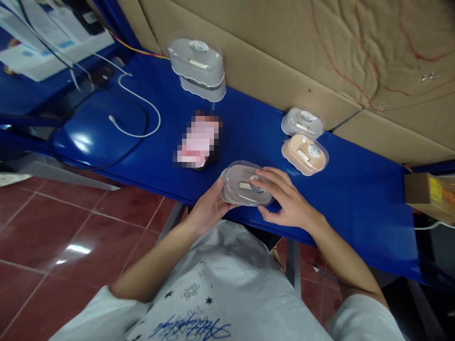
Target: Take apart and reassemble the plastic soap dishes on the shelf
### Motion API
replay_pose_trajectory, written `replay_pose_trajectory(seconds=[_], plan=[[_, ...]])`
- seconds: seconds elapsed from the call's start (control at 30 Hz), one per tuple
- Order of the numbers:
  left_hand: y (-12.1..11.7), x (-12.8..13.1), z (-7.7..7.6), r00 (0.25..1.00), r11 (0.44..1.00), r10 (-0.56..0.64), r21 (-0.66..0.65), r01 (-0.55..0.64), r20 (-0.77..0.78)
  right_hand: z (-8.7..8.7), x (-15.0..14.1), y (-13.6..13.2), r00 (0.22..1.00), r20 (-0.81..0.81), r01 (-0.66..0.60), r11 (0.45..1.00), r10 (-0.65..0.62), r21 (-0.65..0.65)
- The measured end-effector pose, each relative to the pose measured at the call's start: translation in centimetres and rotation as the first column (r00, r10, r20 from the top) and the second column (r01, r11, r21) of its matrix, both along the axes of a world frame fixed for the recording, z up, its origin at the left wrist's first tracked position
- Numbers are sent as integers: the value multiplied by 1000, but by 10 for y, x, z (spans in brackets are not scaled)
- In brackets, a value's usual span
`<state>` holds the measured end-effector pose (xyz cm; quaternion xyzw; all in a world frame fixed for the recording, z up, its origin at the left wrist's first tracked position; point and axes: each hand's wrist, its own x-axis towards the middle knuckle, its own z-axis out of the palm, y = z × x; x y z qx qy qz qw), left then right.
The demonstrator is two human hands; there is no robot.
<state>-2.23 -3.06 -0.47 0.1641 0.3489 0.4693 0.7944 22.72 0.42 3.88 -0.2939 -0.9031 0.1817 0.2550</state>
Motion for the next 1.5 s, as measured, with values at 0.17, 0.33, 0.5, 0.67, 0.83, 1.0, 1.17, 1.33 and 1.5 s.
replay_pose_trajectory(seconds=[0.17,0.33,0.5,0.67,0.83,1.0,1.17,1.33,1.5], plan=[[1,-2,0,1000,1000,-19,21,19,1,0,-1,-1,999,-10,-43,999,43,5],[0,-4,1,999,996,-42,72,44,-34,-5,-3,-2,1000,-7,-17,1000,17,16],[-2,-3,2,997,996,-31,83,37,-74,-13,-6,-5,1000,-28,5,996,-3,92],[-10,-5,-9,987,973,5,228,33,-164,-17,-2,-6,999,-31,36,999,-37,-14],[-19,-9,-9,966,914,-26,385,126,-256,-17,4,0,973,-160,118,957,-164,-265],[-17,-7,-4,944,838,28,522,158,-330,-26,8,6,952,-218,106,899,-215,-425],[-11,-2,-2,893,778,178,615,129,-413,-32,8,5,943,-211,204,946,-259,-253],[-8,-5,0,846,794,201,588,155,-494,-24,8,2,953,-213,189,972,-216,-139],[-2,-8,-1,863,770,173,612,182,-474,-23,12,4,959,-225,147,982,-170,-117]])
